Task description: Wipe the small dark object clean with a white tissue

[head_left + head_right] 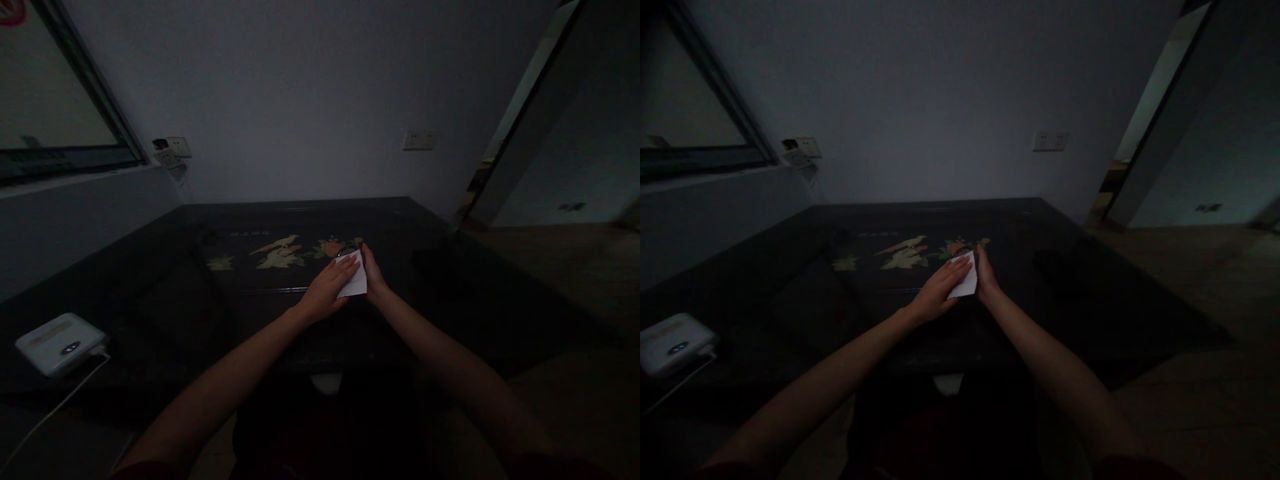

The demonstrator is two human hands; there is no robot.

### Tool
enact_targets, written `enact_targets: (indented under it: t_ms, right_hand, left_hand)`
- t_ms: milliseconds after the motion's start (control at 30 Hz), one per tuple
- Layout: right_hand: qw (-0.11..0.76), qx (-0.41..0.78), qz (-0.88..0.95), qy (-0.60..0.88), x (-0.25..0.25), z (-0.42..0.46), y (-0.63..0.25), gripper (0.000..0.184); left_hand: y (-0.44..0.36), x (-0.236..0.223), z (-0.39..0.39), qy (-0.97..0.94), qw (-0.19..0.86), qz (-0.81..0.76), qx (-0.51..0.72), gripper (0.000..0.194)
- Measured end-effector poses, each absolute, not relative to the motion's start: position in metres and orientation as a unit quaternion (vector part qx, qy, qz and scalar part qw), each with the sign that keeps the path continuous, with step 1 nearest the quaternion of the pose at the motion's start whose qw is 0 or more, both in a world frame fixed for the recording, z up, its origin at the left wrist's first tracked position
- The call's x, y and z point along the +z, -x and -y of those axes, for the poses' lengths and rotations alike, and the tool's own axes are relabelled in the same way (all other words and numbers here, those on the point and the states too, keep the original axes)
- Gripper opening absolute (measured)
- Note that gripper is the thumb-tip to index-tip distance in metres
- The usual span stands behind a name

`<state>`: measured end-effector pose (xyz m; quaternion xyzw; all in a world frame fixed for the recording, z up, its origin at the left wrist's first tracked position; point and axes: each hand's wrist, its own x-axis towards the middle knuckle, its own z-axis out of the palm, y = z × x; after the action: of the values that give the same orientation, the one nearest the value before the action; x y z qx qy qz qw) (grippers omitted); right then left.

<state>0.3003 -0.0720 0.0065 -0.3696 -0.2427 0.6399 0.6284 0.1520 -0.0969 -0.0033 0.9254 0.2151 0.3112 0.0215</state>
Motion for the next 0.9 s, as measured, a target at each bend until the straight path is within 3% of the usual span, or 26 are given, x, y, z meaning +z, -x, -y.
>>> enact_targets:
  t_ms: [433,667,900]
  right_hand:
    - [0.675,0.622,0.198,0.345,0.011,0.072,-0.306,0.034]
    - [0.647,0.642,0.230,0.342,0.003,0.071,-0.302,0.035]
    - [0.596,0.669,0.263,0.359,-0.003,0.073,-0.296,0.037]
  left_hand:
    - [-0.150,-0.005,0.095,-0.882,-0.003,-0.289,0.374,0.055]
    - [-0.148,-0.008,0.088,-0.871,0.057,-0.350,0.340,0.064]
    - [-0.148,-0.018,0.077,-0.853,0.138,-0.344,0.369,0.062]
